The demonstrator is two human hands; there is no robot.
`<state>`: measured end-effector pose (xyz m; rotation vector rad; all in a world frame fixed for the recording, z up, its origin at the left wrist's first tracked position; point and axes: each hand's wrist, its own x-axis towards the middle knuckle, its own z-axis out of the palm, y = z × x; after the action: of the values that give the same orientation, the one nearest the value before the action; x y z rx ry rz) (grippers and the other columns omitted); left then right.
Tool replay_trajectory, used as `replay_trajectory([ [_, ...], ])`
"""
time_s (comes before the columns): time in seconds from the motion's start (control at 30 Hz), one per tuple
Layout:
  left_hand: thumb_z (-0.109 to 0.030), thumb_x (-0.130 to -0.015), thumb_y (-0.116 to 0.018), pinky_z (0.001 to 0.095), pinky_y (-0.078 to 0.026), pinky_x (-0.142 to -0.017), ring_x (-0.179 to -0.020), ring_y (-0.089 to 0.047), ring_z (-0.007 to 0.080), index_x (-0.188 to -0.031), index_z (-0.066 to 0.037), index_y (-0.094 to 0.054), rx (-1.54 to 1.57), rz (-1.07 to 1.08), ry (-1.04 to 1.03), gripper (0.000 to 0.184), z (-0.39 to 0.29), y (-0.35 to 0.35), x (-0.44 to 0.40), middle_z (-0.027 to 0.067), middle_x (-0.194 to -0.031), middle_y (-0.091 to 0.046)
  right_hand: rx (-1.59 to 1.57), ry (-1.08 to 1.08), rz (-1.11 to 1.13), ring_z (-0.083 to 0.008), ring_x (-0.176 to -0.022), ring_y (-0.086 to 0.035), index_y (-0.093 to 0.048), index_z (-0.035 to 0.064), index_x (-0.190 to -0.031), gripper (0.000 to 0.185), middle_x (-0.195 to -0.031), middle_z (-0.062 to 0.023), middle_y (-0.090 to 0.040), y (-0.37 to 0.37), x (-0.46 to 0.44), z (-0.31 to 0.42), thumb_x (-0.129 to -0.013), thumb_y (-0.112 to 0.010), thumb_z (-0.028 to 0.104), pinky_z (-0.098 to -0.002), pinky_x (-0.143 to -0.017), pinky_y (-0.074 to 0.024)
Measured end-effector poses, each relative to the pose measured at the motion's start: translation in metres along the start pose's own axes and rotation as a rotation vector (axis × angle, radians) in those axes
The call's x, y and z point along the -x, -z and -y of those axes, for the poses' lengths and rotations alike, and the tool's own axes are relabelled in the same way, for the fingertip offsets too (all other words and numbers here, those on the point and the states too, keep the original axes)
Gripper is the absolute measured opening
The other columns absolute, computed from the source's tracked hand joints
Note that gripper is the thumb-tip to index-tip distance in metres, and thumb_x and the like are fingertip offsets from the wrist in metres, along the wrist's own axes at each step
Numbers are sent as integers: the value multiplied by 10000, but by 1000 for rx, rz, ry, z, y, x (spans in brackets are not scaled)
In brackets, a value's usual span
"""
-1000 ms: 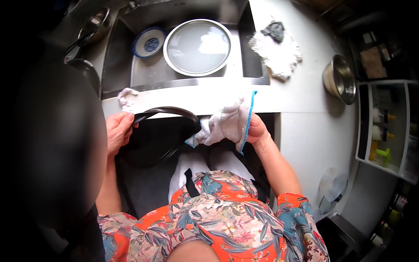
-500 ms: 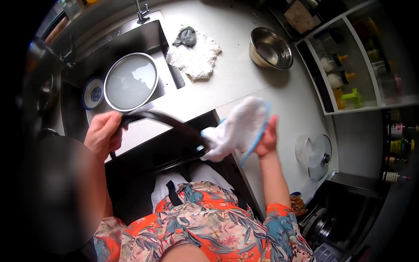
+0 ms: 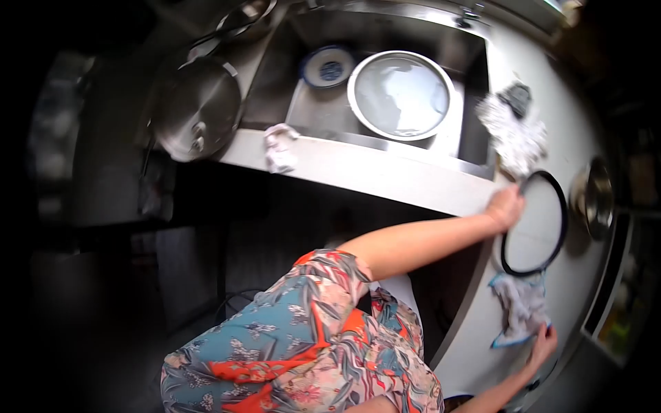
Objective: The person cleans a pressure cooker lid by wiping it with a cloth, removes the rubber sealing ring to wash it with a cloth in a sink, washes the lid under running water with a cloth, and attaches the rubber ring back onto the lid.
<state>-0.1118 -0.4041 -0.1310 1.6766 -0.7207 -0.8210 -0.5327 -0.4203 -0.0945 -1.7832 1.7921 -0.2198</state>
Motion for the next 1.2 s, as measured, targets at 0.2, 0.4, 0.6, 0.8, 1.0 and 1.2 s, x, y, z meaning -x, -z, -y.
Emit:
replay_trajectory([
  [0.2,-126,-765,-542,439,-458,-775,-858,-567,392,-914,44,-551,-196,74,-234,226,-36,79,32,247,-933,-577,-224,379,-260,-116,-856,-550,-574,-18,-1096,256,-1010,-56,-609,-1,24,178,-912,-515,151,-232,-738,-441],
  [0.4,-87,-799,-551,305,-471,-777,-923,-580,224,-1055,44,-570,140,-176,-264,288,-10,270,75,164,-947,-593,-190,943,273,-109,-722,-556,-635,35,-923,126,-877,-43,-603,-179,103,409,-818,-572,4,-207,-613,-436],
  [0.6,-23,-825,-551,204,-467,-592,-740,-602,118,-1020,-9,-595,218,-979,-187,200,11,518,196,55,-899,-610,14,1371,575,-278,-869,-568,-553,80,-1097,402,-1092,-115,-538,-327,185,536,-723,-692,134,-346,-743,-481],
  [0.8,-105,-829,-624,235,-431,-779,-917,-535,114,-1175,27,-465,319,-1190,-191,403,42,648,241,72,-1040,-572,157,1504,643,-292,-907,-568,-577,73,-1025,324,-1003,-118,-561,-397,221,594,-715,-664,117,-355,-762,-480],
  [1.0,-102,-797,-635,263,-390,-871,-952,-524,131,-1094,25,-522,446,-832,-143,342,58,677,208,66,-1028,-580,130,1504,560,-262,-697,-602,-631,75,-903,149,-825,-97,-587,-405,232,675,-755,-625,65,-341,-621,-493],
  [1.2,50,-671,-468,246,-395,-823,-859,-527,134,-996,41,-539,643,-1014,-126,333,49,669,199,60,-933,-574,727,1804,346,-267,-882,-563,-617,72,-826,172,-894,-107,-560,-468,261,757,-792,-575,235,-359,-750,-469],
])
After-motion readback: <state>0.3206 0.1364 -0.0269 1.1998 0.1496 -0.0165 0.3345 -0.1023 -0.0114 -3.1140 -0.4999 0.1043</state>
